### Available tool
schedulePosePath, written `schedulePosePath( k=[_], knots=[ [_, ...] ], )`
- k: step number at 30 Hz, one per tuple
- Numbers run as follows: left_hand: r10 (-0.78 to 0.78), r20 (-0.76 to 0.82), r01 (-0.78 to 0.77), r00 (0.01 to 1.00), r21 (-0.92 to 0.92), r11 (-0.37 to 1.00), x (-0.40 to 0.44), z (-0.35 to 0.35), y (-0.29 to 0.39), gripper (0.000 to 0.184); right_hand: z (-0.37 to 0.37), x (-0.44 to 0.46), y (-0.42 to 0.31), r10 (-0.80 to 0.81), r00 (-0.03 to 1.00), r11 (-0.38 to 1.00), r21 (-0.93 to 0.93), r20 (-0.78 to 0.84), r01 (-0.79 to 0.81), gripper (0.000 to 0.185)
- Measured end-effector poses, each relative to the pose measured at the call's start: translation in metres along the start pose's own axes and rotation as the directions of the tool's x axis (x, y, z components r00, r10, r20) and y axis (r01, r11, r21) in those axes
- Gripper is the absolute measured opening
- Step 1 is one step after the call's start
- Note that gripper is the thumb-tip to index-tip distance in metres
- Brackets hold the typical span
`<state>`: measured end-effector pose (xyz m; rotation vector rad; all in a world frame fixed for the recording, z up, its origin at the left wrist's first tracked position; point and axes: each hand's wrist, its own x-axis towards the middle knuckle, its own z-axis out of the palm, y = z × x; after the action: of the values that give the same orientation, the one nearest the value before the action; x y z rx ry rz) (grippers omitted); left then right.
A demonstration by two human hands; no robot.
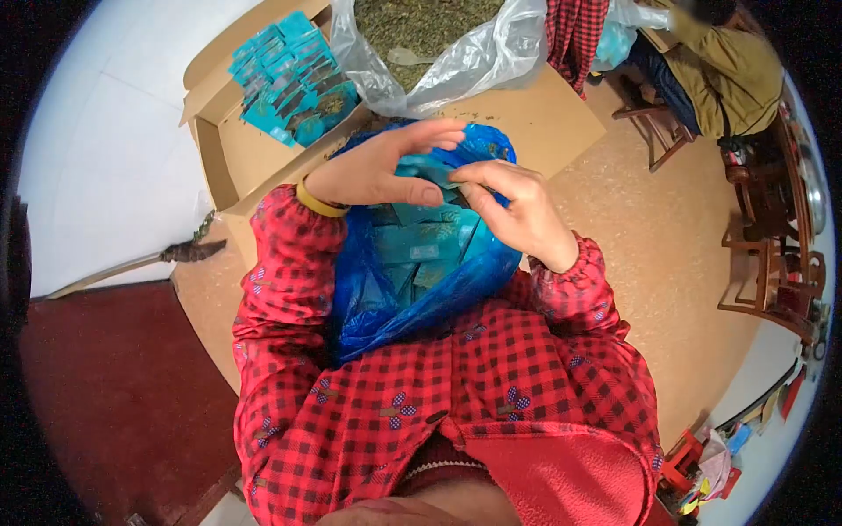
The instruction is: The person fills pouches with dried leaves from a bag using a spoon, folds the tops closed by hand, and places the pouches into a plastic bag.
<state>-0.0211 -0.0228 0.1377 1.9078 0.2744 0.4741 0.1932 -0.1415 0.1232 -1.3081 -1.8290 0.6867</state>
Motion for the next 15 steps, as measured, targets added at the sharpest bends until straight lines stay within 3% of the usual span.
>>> schedulePosePath(
  k=[1, 4, 5, 8, 9, 10, 12, 15],
  knots=[
    [0.013, 0.008, -0.013, 1.000, 0.004, 1.000, 0.008, 0.002, -0.003, 0.068, -0.003, 0.004, 0.001, -0.003, 1.000, 1.000, 0.030, -0.006, 0.003, 0.019],
    [0.189, 0.237, -0.119, 0.953, -0.281, 0.952, 0.030, 0.003, -0.009, 0.077, -0.015, 0.020, 0.003, -0.020, 0.999, 0.993, 0.114, -0.034, 0.023, 0.017],
    [0.204, 0.250, -0.135, 0.946, -0.270, 0.953, 0.034, 0.002, -0.010, 0.077, -0.018, 0.027, 0.003, -0.031, 0.998, 0.989, 0.140, -0.048, 0.037, 0.017],
    [-0.234, 0.218, 0.299, 0.948, -0.347, 0.889, 0.038, 0.002, -0.017, 0.079, -0.028, 0.048, 0.002, -0.075, 0.993, 0.982, 0.168, -0.088, 0.089, 0.016],
    [-0.219, 0.216, 0.283, 0.952, -0.339, 0.897, 0.038, 0.004, -0.026, 0.079, -0.026, 0.049, 0.001, -0.053, 0.987, 0.995, 0.072, -0.153, 0.064, 0.016],
    [-0.138, 0.021, 0.139, 0.990, -0.195, 0.971, 0.037, 0.008, -0.037, 0.079, -0.023, 0.050, 0.001, -0.035, 0.976, 0.999, -0.019, -0.217, 0.031, 0.016],
    [0.119, -0.315, -0.071, 0.942, 0.159, 0.985, 0.036, 0.015, -0.055, 0.079, -0.018, 0.053, 0.000, -0.025, 0.960, 0.993, -0.114, -0.280, -0.007, 0.015],
    [0.129, -0.415, -0.060, 0.901, 0.175, 0.983, 0.033, 0.022, -0.064, 0.077, -0.007, 0.054, -0.002, -0.162, 0.955, 0.955, -0.283, -0.247, 0.089, 0.015]
  ],
)
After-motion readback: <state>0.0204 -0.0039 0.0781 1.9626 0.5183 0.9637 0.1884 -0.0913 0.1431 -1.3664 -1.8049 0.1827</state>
